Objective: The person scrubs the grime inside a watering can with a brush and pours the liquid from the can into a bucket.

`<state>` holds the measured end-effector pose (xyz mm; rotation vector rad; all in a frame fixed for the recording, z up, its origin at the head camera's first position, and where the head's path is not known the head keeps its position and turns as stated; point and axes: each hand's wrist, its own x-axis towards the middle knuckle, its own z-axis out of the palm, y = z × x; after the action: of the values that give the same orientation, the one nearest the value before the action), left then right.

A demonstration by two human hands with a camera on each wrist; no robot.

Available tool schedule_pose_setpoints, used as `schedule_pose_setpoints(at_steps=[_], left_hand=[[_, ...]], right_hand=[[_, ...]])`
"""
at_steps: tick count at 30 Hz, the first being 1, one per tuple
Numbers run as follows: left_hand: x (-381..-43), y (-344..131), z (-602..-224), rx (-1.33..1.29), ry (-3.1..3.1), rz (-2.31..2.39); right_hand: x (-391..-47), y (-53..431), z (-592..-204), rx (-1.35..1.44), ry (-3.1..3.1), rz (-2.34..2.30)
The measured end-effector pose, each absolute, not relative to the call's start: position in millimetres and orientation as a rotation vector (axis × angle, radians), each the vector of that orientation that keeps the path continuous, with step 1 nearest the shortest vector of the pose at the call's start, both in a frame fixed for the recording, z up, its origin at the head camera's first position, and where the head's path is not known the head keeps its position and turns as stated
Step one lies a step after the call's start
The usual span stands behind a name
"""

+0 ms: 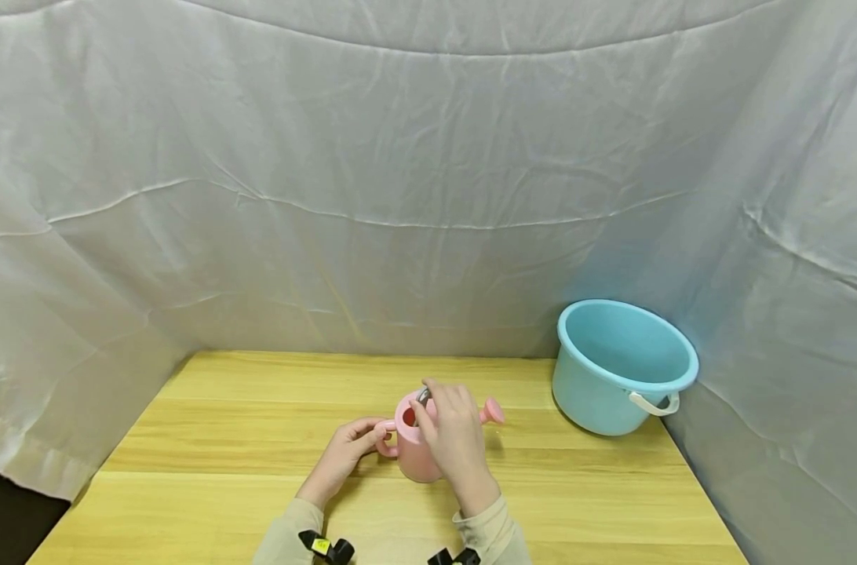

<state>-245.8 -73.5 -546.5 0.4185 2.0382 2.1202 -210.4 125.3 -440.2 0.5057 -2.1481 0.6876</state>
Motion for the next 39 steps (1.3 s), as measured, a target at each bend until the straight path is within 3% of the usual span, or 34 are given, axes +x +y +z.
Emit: schedule_pose_setpoints(at_steps=[39], left_hand=[[-245.1,-74.1,-545.2,0.443,2.056,2.108]], right_hand=[[-208.6,118.4,-447.9,0.418,-2.446,0.637]])
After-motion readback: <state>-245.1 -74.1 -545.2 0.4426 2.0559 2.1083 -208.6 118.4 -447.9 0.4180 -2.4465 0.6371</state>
